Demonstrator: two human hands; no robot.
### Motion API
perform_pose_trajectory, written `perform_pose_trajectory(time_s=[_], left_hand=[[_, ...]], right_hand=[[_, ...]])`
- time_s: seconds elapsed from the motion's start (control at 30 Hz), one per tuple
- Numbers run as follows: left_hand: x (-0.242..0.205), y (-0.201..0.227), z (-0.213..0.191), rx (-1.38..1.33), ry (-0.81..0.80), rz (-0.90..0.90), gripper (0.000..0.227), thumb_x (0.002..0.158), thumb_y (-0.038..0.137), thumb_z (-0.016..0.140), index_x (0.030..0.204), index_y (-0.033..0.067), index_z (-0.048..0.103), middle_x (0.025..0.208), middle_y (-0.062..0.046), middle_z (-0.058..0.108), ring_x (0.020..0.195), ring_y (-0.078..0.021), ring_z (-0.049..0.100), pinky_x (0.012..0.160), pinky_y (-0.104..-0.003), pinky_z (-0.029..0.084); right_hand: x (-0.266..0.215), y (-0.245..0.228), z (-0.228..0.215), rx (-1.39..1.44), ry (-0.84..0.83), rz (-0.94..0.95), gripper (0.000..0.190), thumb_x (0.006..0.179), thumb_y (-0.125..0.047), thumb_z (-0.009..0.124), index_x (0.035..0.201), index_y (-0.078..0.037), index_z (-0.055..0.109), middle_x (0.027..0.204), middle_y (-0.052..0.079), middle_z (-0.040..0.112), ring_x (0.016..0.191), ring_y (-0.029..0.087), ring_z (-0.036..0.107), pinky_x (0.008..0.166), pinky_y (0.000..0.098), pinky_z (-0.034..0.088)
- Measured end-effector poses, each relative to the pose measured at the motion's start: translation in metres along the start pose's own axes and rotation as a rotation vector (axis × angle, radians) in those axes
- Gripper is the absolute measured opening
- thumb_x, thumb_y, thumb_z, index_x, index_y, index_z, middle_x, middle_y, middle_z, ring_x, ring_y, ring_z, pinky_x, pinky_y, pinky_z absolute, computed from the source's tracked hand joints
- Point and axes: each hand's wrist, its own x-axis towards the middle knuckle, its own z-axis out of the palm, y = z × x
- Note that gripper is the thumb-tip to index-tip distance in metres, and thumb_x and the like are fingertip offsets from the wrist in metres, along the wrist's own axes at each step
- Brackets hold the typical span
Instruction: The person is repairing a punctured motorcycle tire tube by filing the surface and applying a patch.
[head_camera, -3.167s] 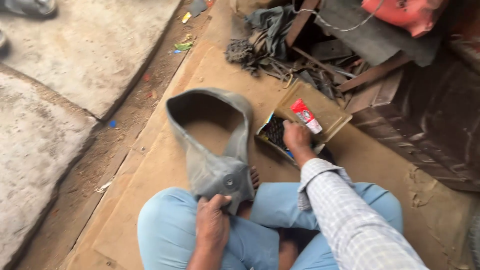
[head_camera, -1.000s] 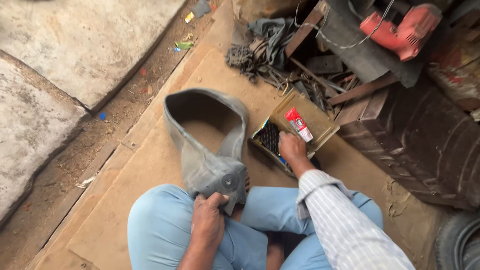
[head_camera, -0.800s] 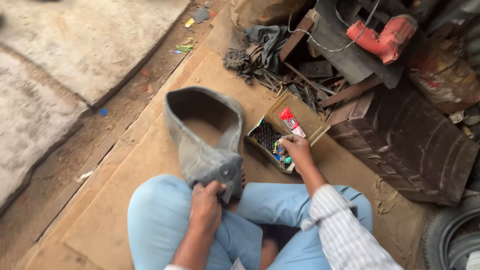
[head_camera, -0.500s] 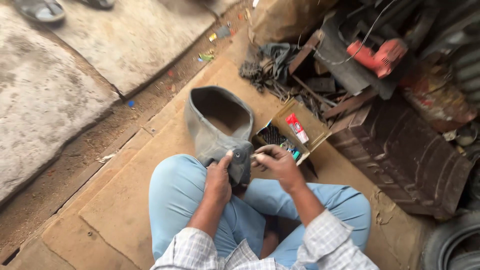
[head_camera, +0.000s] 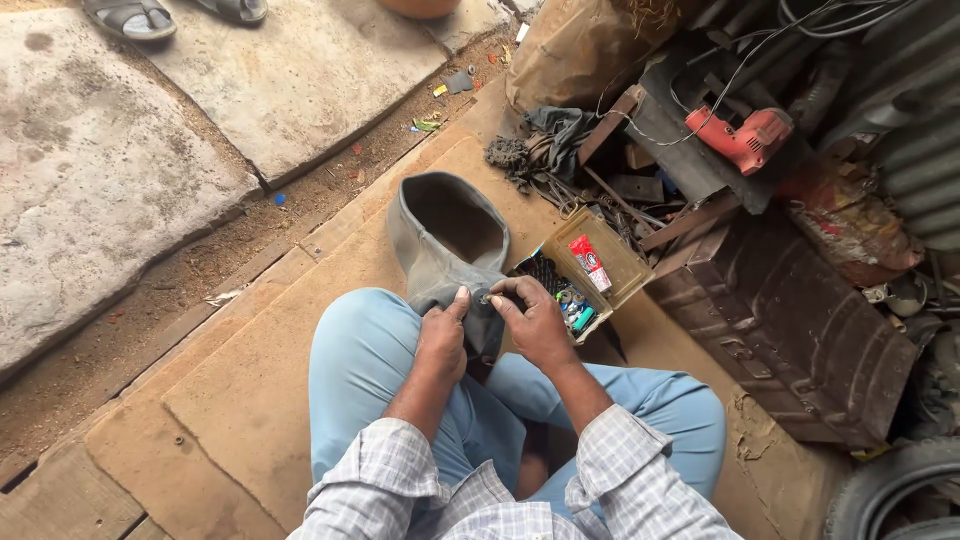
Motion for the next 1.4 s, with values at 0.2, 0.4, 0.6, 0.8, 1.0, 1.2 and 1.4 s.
perform_pose_trajectory(time_s=[0.2, 0.4, 0.6, 0.8, 1.0, 1.2, 1.4], left_hand=[[0.0, -0.002, -0.001, -0.027, -0.038, 0.013, 0.042, 0.093, 0.026, 0.071, 0.11, -0.0124, 0.062, 0.1, -0.015, 0.069, 0.084, -0.0205, 0.067, 0.074, -0.033, 0.056], [0.002, -0.007, -0.003, 0.031, -0.03, 0.027, 0.047, 0.093, 0.026, 0.072, 0.112, -0.0147, 0.061, 0.103, -0.016, 0.069, 0.087, -0.0204, 0.066, 0.076, -0.033, 0.054], [-0.004, -0.004, -0.001, 0.045, -0.039, 0.037, 0.05, 0.091, 0.028, 0.072, 0.115, -0.0143, 0.061, 0.106, -0.016, 0.069, 0.091, -0.0193, 0.067, 0.081, -0.032, 0.055], [-0.012, 0.0, 0.002, 0.132, -0.025, 0.05, 0.05, 0.092, 0.031, 0.072, 0.111, -0.0143, 0.063, 0.1, -0.016, 0.069, 0.086, -0.019, 0.064, 0.076, -0.032, 0.053], [-0.015, 0.002, 0.002, 0.12, -0.028, 0.019, 0.051, 0.094, 0.033, 0.07, 0.111, -0.0143, 0.065, 0.098, -0.017, 0.068, 0.083, -0.0215, 0.062, 0.072, -0.034, 0.051], [-0.013, 0.005, 0.003, 0.04, -0.016, -0.047, 0.046, 0.095, 0.031, 0.067, 0.116, -0.0101, 0.064, 0.104, -0.016, 0.069, 0.09, -0.0215, 0.065, 0.079, -0.033, 0.053], [-0.011, 0.002, 0.002, 0.022, -0.022, -0.03, 0.046, 0.094, 0.028, 0.069, 0.117, -0.0106, 0.063, 0.107, -0.016, 0.069, 0.093, -0.021, 0.065, 0.083, -0.033, 0.052]], right_hand=[[0.0, -0.009, 0.004, -0.092, 0.018, -0.109, 0.013, 0.092, -0.008, 0.07, 0.103, -0.004, 0.069, 0.101, 0.01, 0.069, 0.095, 0.026, 0.069, 0.085, 0.0357, 0.055], [0.0, -0.019, 0.006, -0.309, -0.016, -0.17, 0.011, 0.091, -0.007, 0.071, 0.101, -0.004, 0.067, 0.099, 0.012, 0.068, 0.091, 0.032, 0.068, 0.08, 0.04, 0.054], [0.006, -0.019, 0.002, -0.301, -0.076, -0.208, 0.012, 0.091, -0.008, 0.07, 0.101, -0.003, 0.067, 0.098, 0.012, 0.068, 0.091, 0.032, 0.069, 0.081, 0.04, 0.055], [0.006, -0.024, 0.002, -0.331, -0.083, -0.057, 0.013, 0.089, -0.012, 0.073, 0.098, -0.003, 0.071, 0.097, 0.012, 0.071, 0.089, 0.03, 0.07, 0.079, 0.039, 0.055], [0.009, -0.003, 0.003, -0.021, -0.061, 0.149, 0.014, 0.091, -0.011, 0.07, 0.1, -0.001, 0.071, 0.093, 0.008, 0.072, 0.076, 0.018, 0.071, 0.071, 0.031, 0.057], [0.009, 0.014, -0.004, 0.269, -0.113, 0.317, 0.015, 0.094, -0.009, 0.068, 0.106, 0.0, 0.071, 0.091, 0.006, 0.071, 0.08, 0.012, 0.066, 0.073, 0.0278, 0.055], [0.008, -0.016, -0.003, -0.194, -0.114, -0.012, 0.012, 0.092, -0.009, 0.07, 0.102, -0.003, 0.071, 0.098, 0.009, 0.069, 0.09, 0.022, 0.068, 0.079, 0.0328, 0.054]])
